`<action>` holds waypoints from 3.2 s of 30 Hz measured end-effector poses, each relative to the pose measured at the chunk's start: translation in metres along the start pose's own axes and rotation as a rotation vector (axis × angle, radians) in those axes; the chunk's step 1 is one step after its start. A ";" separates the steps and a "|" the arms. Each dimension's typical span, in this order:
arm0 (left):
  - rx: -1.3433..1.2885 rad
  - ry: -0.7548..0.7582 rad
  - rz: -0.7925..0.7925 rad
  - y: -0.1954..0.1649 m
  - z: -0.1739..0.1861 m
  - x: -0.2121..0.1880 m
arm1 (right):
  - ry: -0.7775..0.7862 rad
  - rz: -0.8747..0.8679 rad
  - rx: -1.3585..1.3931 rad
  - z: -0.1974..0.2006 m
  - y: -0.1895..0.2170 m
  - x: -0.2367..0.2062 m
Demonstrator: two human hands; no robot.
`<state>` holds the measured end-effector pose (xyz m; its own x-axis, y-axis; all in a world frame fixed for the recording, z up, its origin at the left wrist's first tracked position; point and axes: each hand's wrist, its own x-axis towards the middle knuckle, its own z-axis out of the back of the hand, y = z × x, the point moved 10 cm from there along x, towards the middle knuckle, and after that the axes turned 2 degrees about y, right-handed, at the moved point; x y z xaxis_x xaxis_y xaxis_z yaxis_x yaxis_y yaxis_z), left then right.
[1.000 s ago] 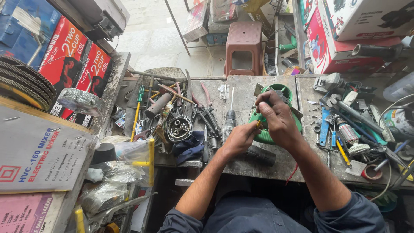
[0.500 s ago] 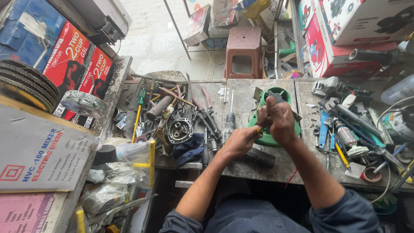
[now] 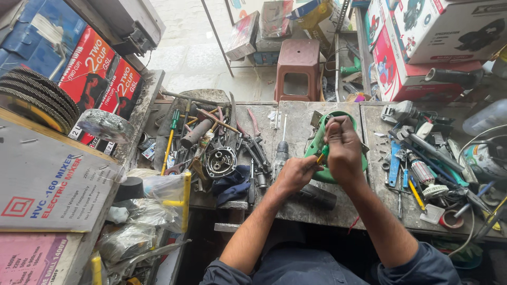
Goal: The person uses a cordless drill to unscrew the base of a green electric mixer grinder on a cluttered workbench, then separates the housing and pulls out the motor assembly. They handle the detached base, use a screwdriver and pliers, and work on the machine's internal wiring and components.
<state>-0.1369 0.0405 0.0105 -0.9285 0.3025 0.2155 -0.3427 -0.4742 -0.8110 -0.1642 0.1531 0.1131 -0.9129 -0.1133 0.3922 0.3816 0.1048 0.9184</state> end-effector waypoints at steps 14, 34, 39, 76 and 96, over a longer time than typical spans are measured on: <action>-0.317 -0.062 -0.098 -0.014 0.008 -0.009 | 0.341 0.015 0.030 -0.025 -0.006 -0.001; -0.304 0.053 -0.080 -0.003 -0.008 0.002 | 0.065 -0.064 -0.149 -0.013 0.015 -0.011; -0.294 0.064 -0.088 0.000 -0.008 0.001 | 0.097 -0.090 -0.136 -0.016 0.013 -0.013; -0.314 0.157 0.046 0.016 -0.015 0.003 | 0.539 -0.174 0.373 -0.032 -0.048 0.017; -0.147 -0.056 -0.113 -0.017 0.003 0.002 | 0.209 -0.034 0.318 -0.005 -0.013 0.013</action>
<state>-0.1334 0.0468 0.0267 -0.8933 0.2986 0.3358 -0.4240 -0.3127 -0.8499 -0.1808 0.1454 0.1066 -0.8624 -0.3179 0.3940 0.2571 0.3954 0.8818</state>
